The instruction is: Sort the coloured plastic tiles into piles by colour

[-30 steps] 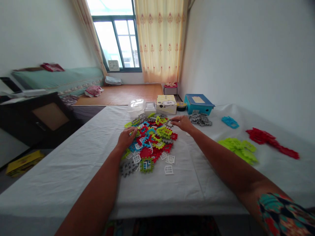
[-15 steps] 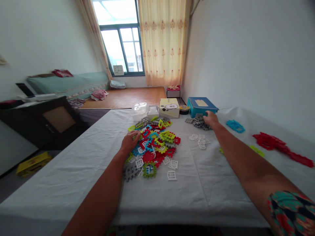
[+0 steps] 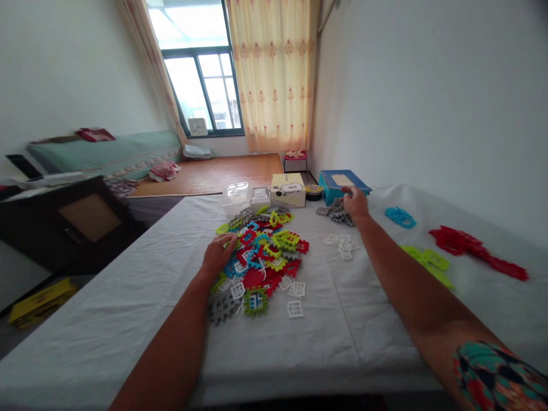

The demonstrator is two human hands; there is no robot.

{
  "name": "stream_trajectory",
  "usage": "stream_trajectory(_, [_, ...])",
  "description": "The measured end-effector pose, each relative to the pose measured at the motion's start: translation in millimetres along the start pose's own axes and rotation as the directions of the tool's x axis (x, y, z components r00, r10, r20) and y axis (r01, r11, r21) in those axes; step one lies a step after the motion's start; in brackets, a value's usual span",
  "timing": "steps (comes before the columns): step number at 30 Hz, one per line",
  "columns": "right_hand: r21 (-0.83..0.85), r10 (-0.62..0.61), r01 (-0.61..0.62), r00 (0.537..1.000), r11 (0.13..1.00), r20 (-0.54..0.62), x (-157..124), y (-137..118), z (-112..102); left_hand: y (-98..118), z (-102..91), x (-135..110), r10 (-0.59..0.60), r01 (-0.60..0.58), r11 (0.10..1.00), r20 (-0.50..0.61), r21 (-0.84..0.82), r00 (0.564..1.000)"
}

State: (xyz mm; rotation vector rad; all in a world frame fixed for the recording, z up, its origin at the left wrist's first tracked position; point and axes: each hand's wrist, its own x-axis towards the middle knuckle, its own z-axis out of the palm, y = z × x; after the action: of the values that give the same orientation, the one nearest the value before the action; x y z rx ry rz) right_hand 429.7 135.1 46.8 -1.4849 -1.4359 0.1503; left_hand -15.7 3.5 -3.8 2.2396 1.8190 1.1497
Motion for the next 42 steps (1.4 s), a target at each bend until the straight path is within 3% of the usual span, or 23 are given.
stream_trajectory(2, [0.029,0.016,-0.015,0.999,0.999,-0.044,10.2,-0.8,-10.6,1.4,1.0,1.6,-0.007,0.007,1.0,0.009,0.002,1.0])
stream_trajectory(3, [0.037,-0.012,0.012,1.0,0.999,0.008,9.7,-5.1,-13.1,2.2,1.6,2.4,-0.008,0.008,1.0,0.015,0.005,1.0])
stream_trajectory(5, [0.065,-0.12,0.106,0.956,0.992,0.269,-4.6,-20.8,-11.5,3.3,3.2,3.7,-0.004,0.004,1.0,0.026,0.01,1.0])
stream_trajectory(6, [0.091,-0.185,0.161,0.882,0.983,0.434,-17.5,-30.9,-7.5,3.4,3.8,3.9,0.0,-0.001,1.0,0.03,0.012,1.0])
stream_trajectory(7, [0.125,-0.245,0.213,0.778,0.969,0.578,-32.8,-41.5,-2.2,3.2,4.3,3.8,0.005,-0.006,1.0,0.032,0.013,0.999])
stream_trajectory(9, [0.19,-0.342,0.307,0.581,0.932,0.738,-64.3,-60.8,10.8,2.0,4.8,2.6,0.014,-0.014,1.0,0.03,0.012,0.999])
stream_trajectory(10, [0.212,-0.38,0.354,0.52,0.911,0.765,-78.2,-68.2,17.4,1.5,4.6,1.7,0.017,-0.018,1.0,0.026,0.01,1.0])
stream_trajectory(12, [0.223,-0.432,0.436,0.471,0.872,0.769,-98.8,-76.7,28.8,1.2,3.7,-0.3,0.024,-0.024,1.0,0.021,0.01,0.999])
stream_trajectory(16, [0.194,-0.457,0.479,0.524,0.856,0.719,-117.2,-75.6,40.6,3.0,2.0,-2.1,0.023,-0.024,1.0,0.014,0.021,1.0])
stream_trajectory(23, [0.173,-0.486,0.508,0.588,0.844,0.647,-130.8,-72.4,37.1,6.3,2.5,1.2,0.024,-0.026,0.998,0.039,0.058,0.999])
stream_trajectory(29, [0.17,-0.523,0.522,0.662,0.836,0.537,-130.8,-68.5,41.6,27.5,-13.1,12.0,-0.009,-0.071,0.962,0.29,0.264,0.957])
stream_trajectory(32, [0.166,-0.492,0.474,0.732,0.865,0.471,-127.1,-61.3,46.1,36.4,-18.9,22.0,-0.014,-0.119,0.939,0.381,0.321,0.925])
stream_trajectory(36, [0.207,-0.32,0.251,0.834,0.945,0.449,-118.1,-48.4,48.3,30.9,-12.6,30.9,-0.021,-0.081,0.952,0.326,0.296,0.945])
stream_trajectory(39, [0.2,-0.199,0.111,0.844,0.973,0.498,-110.7,-39.6,46.4,17.6,-2.9,27.2,-0.033,-0.008,0.983,0.214,0.186,0.976])
stream_trajectory(42, [0.12,-0.178,0.135,0.841,0.984,0.51,-103.8,-31.9,43.6,6.2,0.8,16.9,-0.022,0.017,0.999,0.143,0.035,0.989])
